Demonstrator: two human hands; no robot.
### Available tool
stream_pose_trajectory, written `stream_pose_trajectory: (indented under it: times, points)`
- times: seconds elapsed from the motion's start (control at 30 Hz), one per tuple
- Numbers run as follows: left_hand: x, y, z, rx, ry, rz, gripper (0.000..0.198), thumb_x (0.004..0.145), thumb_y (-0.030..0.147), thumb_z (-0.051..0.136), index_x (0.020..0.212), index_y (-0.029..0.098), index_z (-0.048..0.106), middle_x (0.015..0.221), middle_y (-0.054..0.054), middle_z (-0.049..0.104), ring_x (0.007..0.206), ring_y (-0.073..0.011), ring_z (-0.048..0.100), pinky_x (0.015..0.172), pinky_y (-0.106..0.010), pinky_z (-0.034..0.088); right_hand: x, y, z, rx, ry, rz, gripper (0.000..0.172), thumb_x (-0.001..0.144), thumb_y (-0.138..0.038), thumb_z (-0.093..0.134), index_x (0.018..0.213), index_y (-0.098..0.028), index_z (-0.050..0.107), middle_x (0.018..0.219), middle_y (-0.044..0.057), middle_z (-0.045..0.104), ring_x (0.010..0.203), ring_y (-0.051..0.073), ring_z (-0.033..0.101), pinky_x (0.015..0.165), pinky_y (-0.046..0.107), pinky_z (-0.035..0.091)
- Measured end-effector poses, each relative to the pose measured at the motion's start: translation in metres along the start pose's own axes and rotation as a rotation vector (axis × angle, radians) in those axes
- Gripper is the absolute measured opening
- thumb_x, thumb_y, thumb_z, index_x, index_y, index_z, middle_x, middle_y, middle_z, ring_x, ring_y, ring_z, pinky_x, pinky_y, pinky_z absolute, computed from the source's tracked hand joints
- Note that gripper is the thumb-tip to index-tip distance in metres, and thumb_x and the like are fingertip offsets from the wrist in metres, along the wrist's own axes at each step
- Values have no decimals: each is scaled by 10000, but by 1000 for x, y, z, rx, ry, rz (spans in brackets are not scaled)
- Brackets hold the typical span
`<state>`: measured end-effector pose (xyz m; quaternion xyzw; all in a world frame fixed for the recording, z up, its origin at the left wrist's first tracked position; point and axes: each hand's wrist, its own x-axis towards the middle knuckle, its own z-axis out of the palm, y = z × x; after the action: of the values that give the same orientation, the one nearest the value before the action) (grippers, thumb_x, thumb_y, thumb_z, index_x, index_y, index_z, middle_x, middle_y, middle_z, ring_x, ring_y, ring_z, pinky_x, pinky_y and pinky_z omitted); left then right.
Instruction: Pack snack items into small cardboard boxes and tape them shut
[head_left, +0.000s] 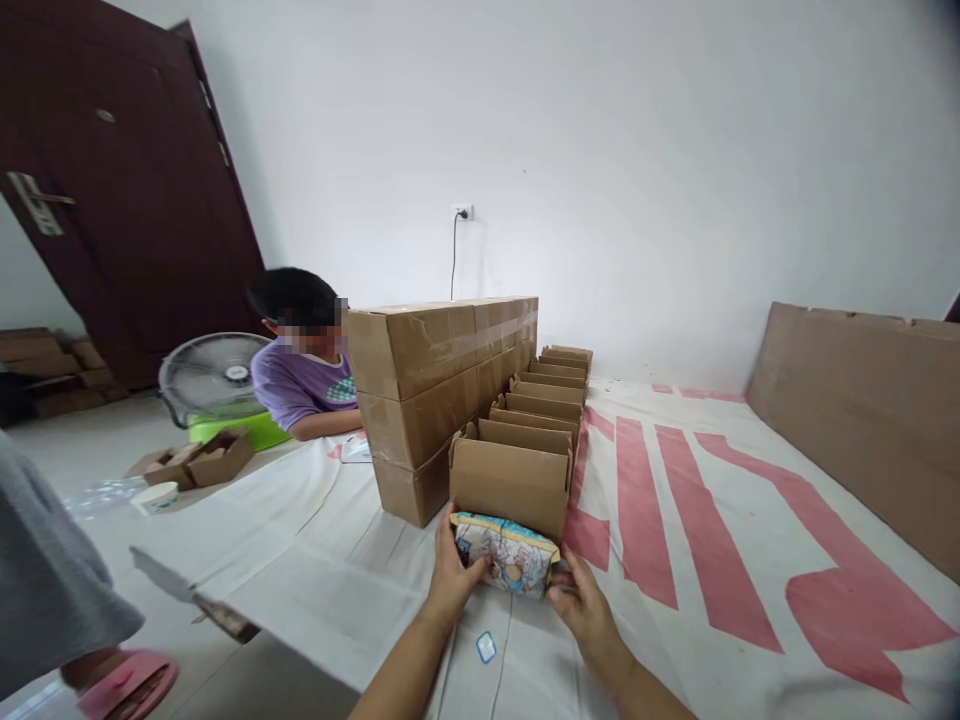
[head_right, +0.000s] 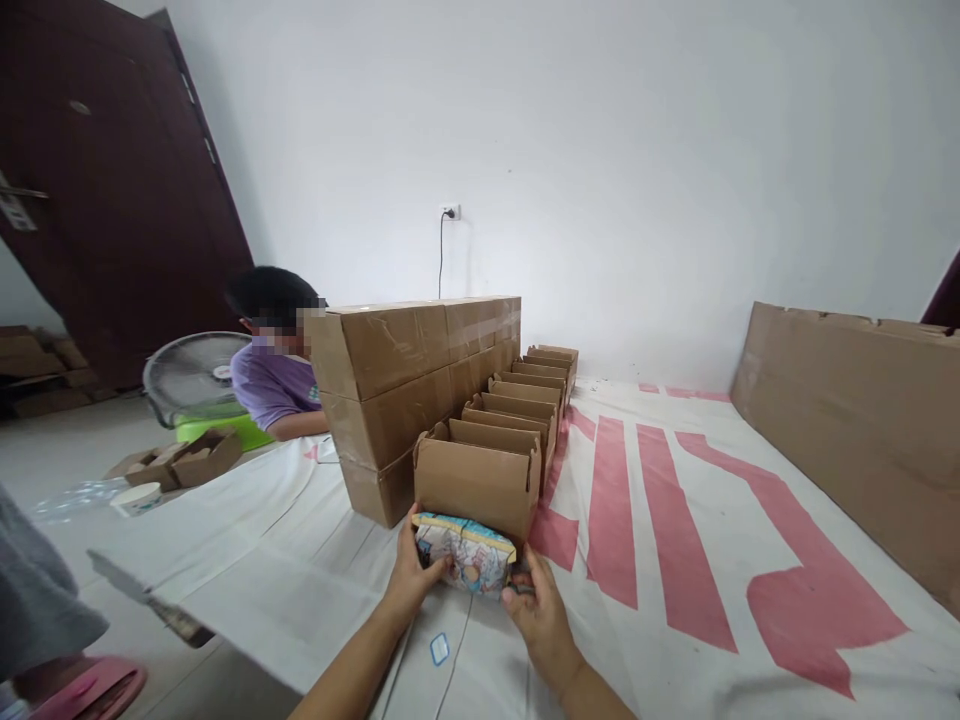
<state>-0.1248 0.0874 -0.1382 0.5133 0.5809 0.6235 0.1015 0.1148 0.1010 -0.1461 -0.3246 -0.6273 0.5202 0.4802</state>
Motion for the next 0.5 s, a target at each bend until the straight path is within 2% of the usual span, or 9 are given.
stream_pose_trajectory:
  times: [0.27,0.5]
  points:
    - [4,-14,-4,-64,19,-41,980,633,414,742,1458,177,270,1436,-155,392,1363,-334,364,1137,-503,283,-2,-7,-6,-168,-207,47,917,792,-615,632,1529,-238,237,1527,137,355,1292,319,466,1019,457,431]
    - [5,-14,-6,-17,21,-24,910,636,409,726,1423,183,328,1389,-138,438,1354,-334,375,1129,-521,291,-1,-8,-6,-204,-223,46,897,792,-510,662,1531,-258,220,1536,119,354,1301,318,463,989,450,458]
